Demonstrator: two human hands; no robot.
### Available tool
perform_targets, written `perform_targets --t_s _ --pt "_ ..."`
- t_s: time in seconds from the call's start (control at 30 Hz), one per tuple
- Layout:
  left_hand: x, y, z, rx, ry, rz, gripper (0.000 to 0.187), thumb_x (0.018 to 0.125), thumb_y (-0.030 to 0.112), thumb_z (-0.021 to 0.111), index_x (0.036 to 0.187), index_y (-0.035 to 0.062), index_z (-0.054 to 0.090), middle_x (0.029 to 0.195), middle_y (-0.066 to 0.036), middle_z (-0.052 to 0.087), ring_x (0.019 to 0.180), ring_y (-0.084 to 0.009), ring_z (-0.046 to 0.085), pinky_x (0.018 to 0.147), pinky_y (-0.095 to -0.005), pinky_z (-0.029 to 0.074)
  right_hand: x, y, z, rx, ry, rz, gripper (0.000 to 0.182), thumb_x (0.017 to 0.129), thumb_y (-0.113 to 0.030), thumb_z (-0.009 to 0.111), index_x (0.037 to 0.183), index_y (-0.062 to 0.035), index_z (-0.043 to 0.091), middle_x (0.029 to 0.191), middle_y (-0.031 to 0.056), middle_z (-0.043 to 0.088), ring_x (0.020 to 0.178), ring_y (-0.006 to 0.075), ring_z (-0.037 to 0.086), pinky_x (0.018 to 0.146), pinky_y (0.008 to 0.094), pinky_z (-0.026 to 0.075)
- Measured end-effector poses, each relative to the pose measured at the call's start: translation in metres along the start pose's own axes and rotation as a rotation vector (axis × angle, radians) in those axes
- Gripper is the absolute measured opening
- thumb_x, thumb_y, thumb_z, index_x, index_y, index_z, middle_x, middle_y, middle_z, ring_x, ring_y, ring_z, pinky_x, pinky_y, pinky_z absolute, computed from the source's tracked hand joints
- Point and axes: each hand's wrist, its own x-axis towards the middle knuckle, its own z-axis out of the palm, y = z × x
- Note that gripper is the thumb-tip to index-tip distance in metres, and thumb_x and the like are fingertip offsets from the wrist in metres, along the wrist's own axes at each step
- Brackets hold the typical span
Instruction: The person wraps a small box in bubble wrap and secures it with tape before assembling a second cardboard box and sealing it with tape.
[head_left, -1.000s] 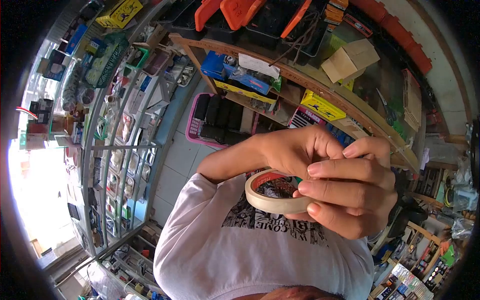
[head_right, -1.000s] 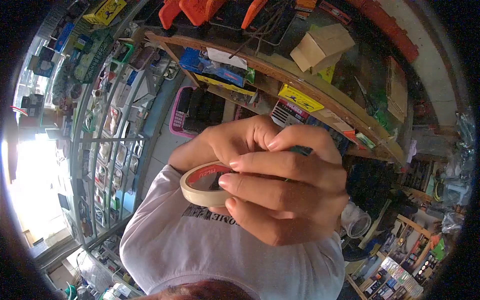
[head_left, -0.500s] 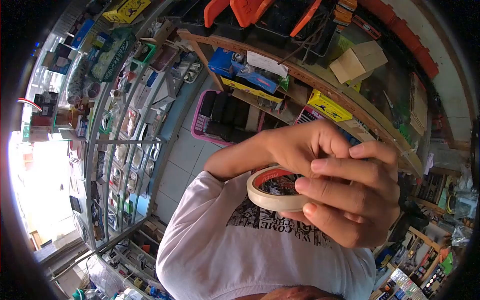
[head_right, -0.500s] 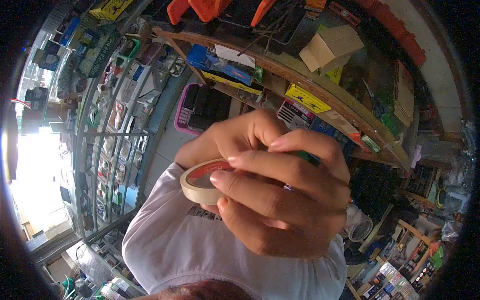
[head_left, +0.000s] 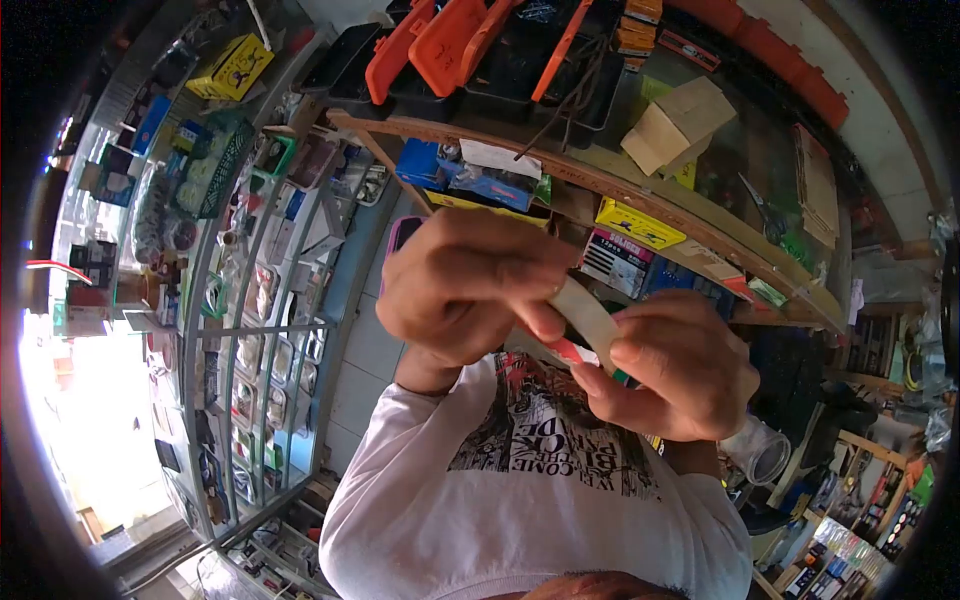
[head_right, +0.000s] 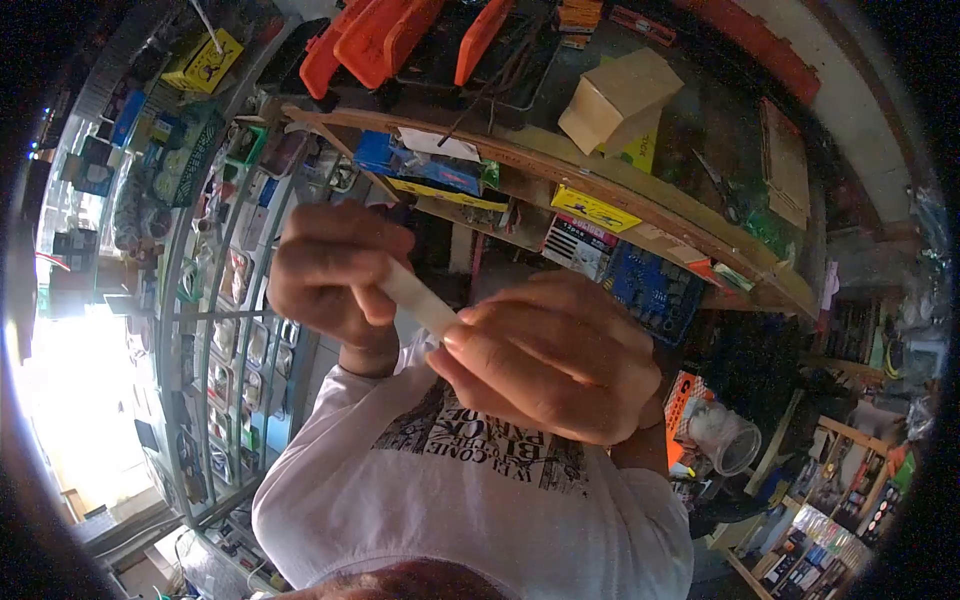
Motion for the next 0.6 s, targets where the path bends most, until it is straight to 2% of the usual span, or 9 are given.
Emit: perform_targets --t_s 0.17,0.27,0.37,0.6 --pt "-0.012 0.003 0.001 -0.010 0.013 0.046 0.033 0.077 0.019 0.085 0.100 0.0023 0.069 0.097 -0.014 0.068 0.079 -0.0231 0.072 0.062 -0.0300 0.057 -0.001 0.000 0.011 0.023 0.144 -0.061 0.040 0.072 -0.011 0.089 0.106 -0.0073 0.068 0.089 0.0046 0.070 0.078 0.0214 0.071 0.061 0.0309 0.062" --pt "-0.015 0.002 0.000 -0.050 -0.007 0.069 0.034 0.076 0.019 0.085 0.101 0.0021 0.069 0.097 -0.014 0.067 0.079 -0.0241 0.072 0.060 -0.0298 0.056 0.000 0.002 0.005 0.013 0.076 -0.131 0.034 0.074 -0.011 0.086 0.103 -0.0095 0.069 0.087 0.0045 0.068 0.078 0.0198 0.070 0.062 0.0314 0.062" --pt "-0.015 0.002 -0.001 -0.049 -0.043 0.085 0.035 0.076 0.019 0.086 0.102 0.0020 0.069 0.097 -0.014 0.067 0.079 -0.0251 0.072 0.059 -0.0298 0.056 -0.001 -0.002 0.005 0.027 0.061 -0.087 0.029 0.075 -0.012 0.086 0.097 -0.0110 0.067 0.087 0.0046 0.067 0.078 0.0197 0.069 0.061 0.0324 0.061" --pt "-0.015 0.003 -0.004 -0.060 -0.105 0.116 0.037 0.074 0.020 0.087 0.102 0.0024 0.069 0.096 -0.013 0.067 0.079 -0.0253 0.073 0.061 -0.0300 0.057 -0.007 0.005 0.011 0.061 0.091 -0.125 0.032 0.073 -0.017 0.088 0.088 -0.0100 0.061 0.086 0.0036 0.065 0.075 0.0211 0.067 0.059 0.0332 0.059"
